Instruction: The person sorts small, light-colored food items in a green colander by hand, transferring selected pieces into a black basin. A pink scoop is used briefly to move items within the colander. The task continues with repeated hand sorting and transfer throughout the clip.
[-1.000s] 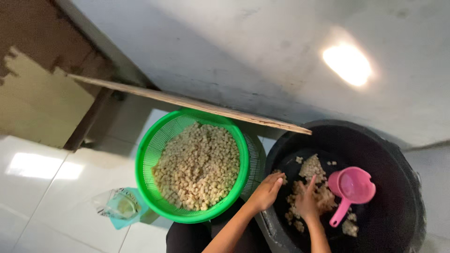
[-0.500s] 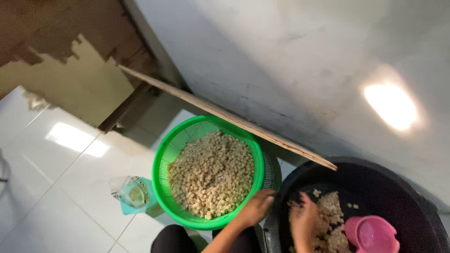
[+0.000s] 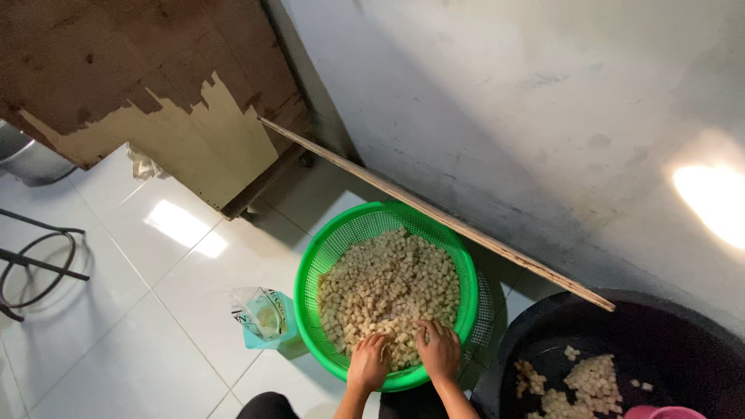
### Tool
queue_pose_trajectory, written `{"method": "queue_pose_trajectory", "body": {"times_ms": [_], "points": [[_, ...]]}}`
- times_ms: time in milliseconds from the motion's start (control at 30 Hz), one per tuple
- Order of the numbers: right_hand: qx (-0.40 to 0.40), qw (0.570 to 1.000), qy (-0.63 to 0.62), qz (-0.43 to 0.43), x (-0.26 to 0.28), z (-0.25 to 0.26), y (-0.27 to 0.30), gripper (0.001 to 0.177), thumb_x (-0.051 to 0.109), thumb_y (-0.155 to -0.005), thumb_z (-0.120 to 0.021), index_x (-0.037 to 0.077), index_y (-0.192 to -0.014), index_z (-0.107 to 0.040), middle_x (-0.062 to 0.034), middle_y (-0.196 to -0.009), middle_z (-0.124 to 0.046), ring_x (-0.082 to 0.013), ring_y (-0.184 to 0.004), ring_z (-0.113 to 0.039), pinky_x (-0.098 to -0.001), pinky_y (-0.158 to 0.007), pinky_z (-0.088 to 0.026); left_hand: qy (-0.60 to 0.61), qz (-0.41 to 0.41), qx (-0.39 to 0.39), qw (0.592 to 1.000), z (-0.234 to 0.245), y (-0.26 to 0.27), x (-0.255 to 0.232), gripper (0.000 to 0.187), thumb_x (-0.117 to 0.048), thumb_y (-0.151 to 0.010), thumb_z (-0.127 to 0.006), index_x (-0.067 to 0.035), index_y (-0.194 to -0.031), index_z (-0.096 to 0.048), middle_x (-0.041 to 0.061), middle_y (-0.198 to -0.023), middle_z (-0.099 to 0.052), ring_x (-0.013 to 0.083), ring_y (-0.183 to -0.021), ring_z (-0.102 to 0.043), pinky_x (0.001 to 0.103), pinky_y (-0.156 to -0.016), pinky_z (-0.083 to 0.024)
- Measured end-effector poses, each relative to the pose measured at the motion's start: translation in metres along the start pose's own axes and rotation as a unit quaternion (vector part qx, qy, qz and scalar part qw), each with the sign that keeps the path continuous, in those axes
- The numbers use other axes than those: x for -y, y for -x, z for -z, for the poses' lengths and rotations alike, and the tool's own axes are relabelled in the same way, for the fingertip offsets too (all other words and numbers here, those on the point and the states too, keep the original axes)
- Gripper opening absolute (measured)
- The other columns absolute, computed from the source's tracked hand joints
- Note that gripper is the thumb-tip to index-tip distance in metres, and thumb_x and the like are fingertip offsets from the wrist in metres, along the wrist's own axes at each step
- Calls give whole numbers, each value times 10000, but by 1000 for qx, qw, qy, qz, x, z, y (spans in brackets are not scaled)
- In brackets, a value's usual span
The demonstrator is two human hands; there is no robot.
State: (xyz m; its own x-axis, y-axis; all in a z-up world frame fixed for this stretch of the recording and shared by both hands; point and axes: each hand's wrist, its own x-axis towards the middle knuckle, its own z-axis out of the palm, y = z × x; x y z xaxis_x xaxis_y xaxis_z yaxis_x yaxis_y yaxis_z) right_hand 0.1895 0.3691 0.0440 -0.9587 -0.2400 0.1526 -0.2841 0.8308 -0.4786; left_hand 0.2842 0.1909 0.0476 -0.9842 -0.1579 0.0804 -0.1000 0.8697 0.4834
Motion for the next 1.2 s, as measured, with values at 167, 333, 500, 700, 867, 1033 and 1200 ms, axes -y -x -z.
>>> {"method": "queue_pose_trajectory", "body": {"times_ms": [167,333,500,700,867,1033,1200], "points": [[47,999,-15,-23,15,11,-7,219,355,-968,-617,227,-1056,-771,26,-1031,-768,-226,-971,-703,-421,-976,-512,37,26,24,999,27,-2,-7,288,-210,-895,-637,-129,-1164,-703,113,-1233,-680,322,-1236,-567,465,-1015,-425],[49,999,-11,-1,10,19,-14,223,341,-986,-598,204,-1039,-766,31,-1027,-772,-210,-974,-701,-417,-983,-506,46,26,33,998,21,2,-18,240,-204,-937,-585,-139,-1129,-713,102,-1149,-710,319,-1143,-622,466,-978,-479],[58,998,-21,-11,-1,17,-36,217,311,-983,-586,190,-1067,-745,26,-1057,-763,-210,-960,-708,-422,-965,-502,78,39,79,993,0,-6,-24,250,-251,-962,-564,-206,-1138,-736,99,-928,-788,356,-850,-731,548,-974,-462],[54,998,-15,13,-16,4,-59,199,309,-949,-634,152,-1031,-725,-12,-1028,-763,-253,-899,-717,-438,-910,-518,76,44,123,989,-39,-24,-16,240,-337,-995,-539,-263,-1164,-693,147,-868,-761,356,-776,-732,503,-700,-574],[-24,999,-31,30,-12,2,-57,139,245,-911,-659,148,-973,-736,-50,-972,-766,-294,-877,-710,-448,-881,-519,57,14,126,990,-65,-25,2,264,-365,-1003,-503,-222,-1152,-667,149,-902,-751,389,-803,-723,533,-704,-564],[14,999,-34,1,-5,5,-57,167,279,-933,-644,147,-968,-739,-54,-900,-766,-288,-805,-715,-462,-901,-500,64,11,136,989,-79,-28,10,364,-448,-1007,-481,-180,-1078,-718,181,-901,-744,424,-849,-710,555,-734,-561],[113,992,47,12,-19,-13,-58,252,366,-938,-667,122,-965,-728,-48,-861,-764,-246,-811,-735,-470,-963,-479,53,8,199,979,-78,-31,14,423,-470,-1009,-470,-150,-1033,-746,219,-892,-729,441,-857,-703,552,-768,-557]]}}
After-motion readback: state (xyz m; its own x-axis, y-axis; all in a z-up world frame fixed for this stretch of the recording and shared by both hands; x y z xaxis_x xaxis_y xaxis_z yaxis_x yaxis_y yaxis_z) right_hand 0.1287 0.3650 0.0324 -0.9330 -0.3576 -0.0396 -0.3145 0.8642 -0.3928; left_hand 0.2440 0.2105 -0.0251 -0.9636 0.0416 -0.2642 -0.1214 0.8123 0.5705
